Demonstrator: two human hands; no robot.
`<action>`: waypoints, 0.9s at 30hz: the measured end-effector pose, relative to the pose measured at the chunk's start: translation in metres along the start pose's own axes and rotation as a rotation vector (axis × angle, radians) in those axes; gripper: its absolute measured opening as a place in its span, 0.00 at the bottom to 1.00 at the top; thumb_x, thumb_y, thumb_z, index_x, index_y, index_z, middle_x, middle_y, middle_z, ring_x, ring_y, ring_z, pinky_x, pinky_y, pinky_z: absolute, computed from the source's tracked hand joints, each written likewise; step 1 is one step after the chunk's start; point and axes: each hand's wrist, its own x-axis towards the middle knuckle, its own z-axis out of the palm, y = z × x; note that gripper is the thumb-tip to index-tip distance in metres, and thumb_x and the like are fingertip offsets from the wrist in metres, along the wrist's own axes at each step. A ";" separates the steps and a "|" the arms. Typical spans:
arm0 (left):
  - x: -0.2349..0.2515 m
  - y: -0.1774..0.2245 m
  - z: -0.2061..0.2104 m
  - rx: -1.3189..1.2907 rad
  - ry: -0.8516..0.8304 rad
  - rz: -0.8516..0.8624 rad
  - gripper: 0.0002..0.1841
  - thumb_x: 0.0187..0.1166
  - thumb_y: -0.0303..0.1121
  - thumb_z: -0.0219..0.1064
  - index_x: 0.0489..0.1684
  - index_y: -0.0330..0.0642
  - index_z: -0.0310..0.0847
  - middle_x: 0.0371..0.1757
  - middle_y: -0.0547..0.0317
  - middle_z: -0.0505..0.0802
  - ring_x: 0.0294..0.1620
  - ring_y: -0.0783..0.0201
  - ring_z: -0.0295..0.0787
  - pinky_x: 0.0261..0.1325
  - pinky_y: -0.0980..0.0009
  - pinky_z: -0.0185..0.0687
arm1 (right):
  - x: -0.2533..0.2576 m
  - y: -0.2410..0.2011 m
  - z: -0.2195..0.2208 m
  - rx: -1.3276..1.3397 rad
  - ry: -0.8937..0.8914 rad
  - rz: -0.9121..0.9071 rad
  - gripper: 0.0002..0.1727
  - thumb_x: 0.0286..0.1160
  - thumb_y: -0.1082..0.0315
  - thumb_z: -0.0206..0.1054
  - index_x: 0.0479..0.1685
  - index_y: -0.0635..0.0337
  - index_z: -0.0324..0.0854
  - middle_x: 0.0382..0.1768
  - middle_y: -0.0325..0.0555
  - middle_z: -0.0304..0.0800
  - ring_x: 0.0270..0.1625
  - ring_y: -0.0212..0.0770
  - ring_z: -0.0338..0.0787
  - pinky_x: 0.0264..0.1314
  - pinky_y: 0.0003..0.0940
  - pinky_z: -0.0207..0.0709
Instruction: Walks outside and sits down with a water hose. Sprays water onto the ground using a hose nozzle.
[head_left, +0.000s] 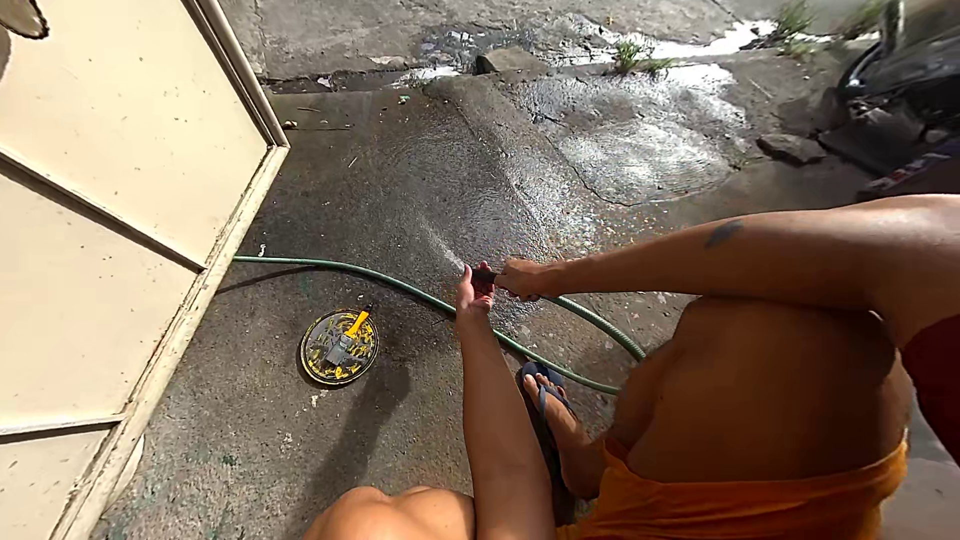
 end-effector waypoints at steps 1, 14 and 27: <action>0.003 -0.004 0.001 0.002 0.016 -0.005 0.20 0.86 0.54 0.61 0.50 0.44 0.81 0.47 0.59 0.94 0.42 0.67 0.94 0.40 0.74 0.90 | 0.001 0.005 0.001 -0.020 0.022 -0.003 0.22 0.93 0.51 0.51 0.39 0.60 0.76 0.20 0.43 0.72 0.15 0.34 0.69 0.19 0.30 0.66; 0.007 -0.055 0.001 0.386 0.094 -0.042 0.31 0.92 0.61 0.41 0.70 0.43 0.72 0.52 0.52 0.88 0.42 0.61 0.86 0.45 0.66 0.82 | 0.028 0.061 -0.086 0.021 0.166 0.217 0.21 0.92 0.53 0.52 0.35 0.60 0.75 0.19 0.42 0.71 0.13 0.33 0.65 0.17 0.28 0.61; 0.002 -0.088 -0.026 0.497 0.220 -0.045 0.21 0.95 0.42 0.44 0.62 0.36 0.77 0.46 0.51 0.89 0.33 0.65 0.82 0.34 0.71 0.76 | 0.016 0.109 -0.167 0.085 0.305 0.209 0.19 0.95 0.54 0.49 0.55 0.58 0.80 0.23 0.43 0.71 0.16 0.34 0.66 0.19 0.30 0.63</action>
